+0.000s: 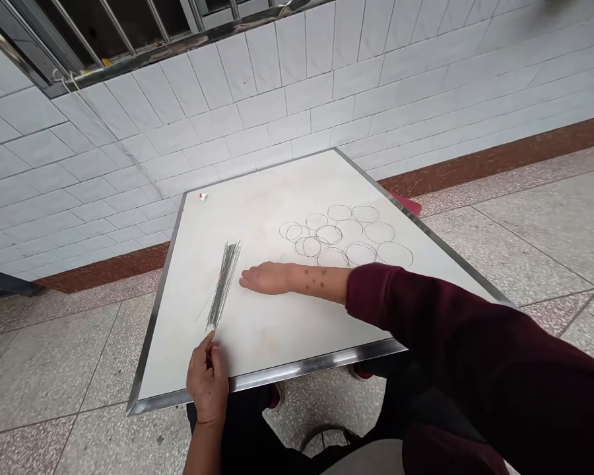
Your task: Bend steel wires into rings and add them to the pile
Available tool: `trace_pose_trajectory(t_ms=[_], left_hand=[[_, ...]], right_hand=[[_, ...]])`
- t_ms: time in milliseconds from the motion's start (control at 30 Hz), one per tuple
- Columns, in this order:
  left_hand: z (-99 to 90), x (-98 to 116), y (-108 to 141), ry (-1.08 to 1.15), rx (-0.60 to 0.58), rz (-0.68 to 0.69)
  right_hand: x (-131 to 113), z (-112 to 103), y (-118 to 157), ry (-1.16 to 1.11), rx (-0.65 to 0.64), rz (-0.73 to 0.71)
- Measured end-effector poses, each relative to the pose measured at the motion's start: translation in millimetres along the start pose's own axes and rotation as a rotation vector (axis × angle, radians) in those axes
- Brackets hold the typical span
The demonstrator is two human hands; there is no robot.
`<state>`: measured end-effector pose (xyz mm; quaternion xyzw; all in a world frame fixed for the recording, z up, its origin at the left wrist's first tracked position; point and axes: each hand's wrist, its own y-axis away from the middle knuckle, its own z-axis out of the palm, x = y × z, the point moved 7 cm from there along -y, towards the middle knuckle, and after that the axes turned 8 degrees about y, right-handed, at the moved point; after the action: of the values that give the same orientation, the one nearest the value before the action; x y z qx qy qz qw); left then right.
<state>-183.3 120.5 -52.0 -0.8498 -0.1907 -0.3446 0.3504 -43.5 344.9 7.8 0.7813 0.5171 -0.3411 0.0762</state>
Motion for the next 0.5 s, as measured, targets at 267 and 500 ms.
trace_pose_trajectory(t_ms=[267,500], left_hand=[[-0.9,19.4,0.4,0.225,0.016,-0.085],[77.9,116.0,53.3,0.685,-0.316,-0.293]], right_hand=[[-29.2,-56.2,107.0,-0.869,0.623,0.157],[-43.8,-3.2,169.5,-1.576,0.764,0.308]])
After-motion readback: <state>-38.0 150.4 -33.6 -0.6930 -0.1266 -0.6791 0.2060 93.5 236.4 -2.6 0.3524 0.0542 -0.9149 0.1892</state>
